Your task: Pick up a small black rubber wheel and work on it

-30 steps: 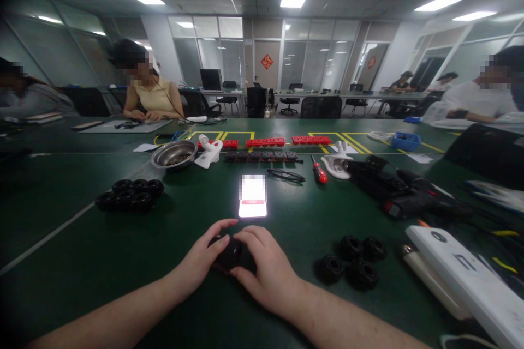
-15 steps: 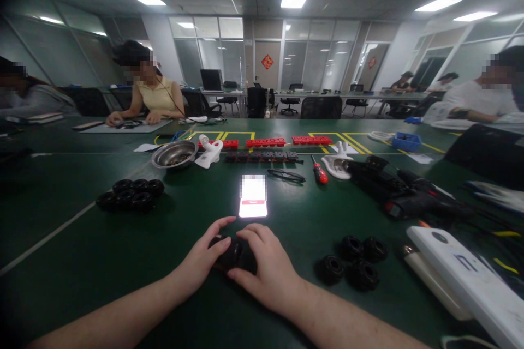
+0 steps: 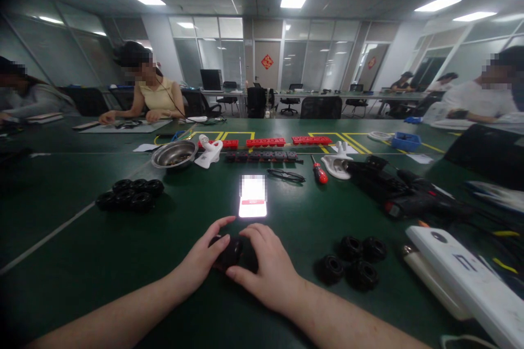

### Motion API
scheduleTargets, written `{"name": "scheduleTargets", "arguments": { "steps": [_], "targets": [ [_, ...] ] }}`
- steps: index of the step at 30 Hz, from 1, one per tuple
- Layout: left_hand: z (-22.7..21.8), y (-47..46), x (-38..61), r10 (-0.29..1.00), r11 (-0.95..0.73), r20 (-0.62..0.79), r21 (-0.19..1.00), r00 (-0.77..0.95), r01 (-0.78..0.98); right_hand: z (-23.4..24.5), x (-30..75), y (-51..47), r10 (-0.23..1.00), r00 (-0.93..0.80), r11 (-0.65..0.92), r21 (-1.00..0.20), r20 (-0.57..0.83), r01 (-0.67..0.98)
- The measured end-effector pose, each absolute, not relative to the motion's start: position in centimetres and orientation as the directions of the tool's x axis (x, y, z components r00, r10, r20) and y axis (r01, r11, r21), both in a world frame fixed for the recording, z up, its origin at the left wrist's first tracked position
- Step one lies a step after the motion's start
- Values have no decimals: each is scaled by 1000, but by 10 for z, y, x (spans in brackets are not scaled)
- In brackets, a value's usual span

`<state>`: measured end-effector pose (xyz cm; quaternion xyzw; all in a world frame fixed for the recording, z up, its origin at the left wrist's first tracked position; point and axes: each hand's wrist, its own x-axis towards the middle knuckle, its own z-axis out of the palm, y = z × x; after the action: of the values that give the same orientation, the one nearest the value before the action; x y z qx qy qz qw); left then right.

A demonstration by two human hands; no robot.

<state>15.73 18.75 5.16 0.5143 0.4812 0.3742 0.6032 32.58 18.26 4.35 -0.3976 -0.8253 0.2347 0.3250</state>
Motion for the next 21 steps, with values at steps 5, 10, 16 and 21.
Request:
{"name": "scheduleTargets", "arguments": {
  "steps": [5, 10, 16, 21],
  "targets": [
    [50, 187, 157, 935, 208, -213, 977, 285, 47, 44, 326, 183, 791, -490, 593, -655, 367, 468],
    [51, 187, 157, 921, 223, -226, 974, 317, 45, 44, 325, 181, 780, -485, 612, -647, 396, 455],
    [48, 186, 156, 941, 182, -181, 983, 287, 25, 45, 326, 184, 817, -484, 556, -651, 314, 517],
    [52, 188, 158, 922, 222, -225, 974, 314, 47, 46, 326, 182, 786, -494, 600, -648, 370, 469]
  ]
}}
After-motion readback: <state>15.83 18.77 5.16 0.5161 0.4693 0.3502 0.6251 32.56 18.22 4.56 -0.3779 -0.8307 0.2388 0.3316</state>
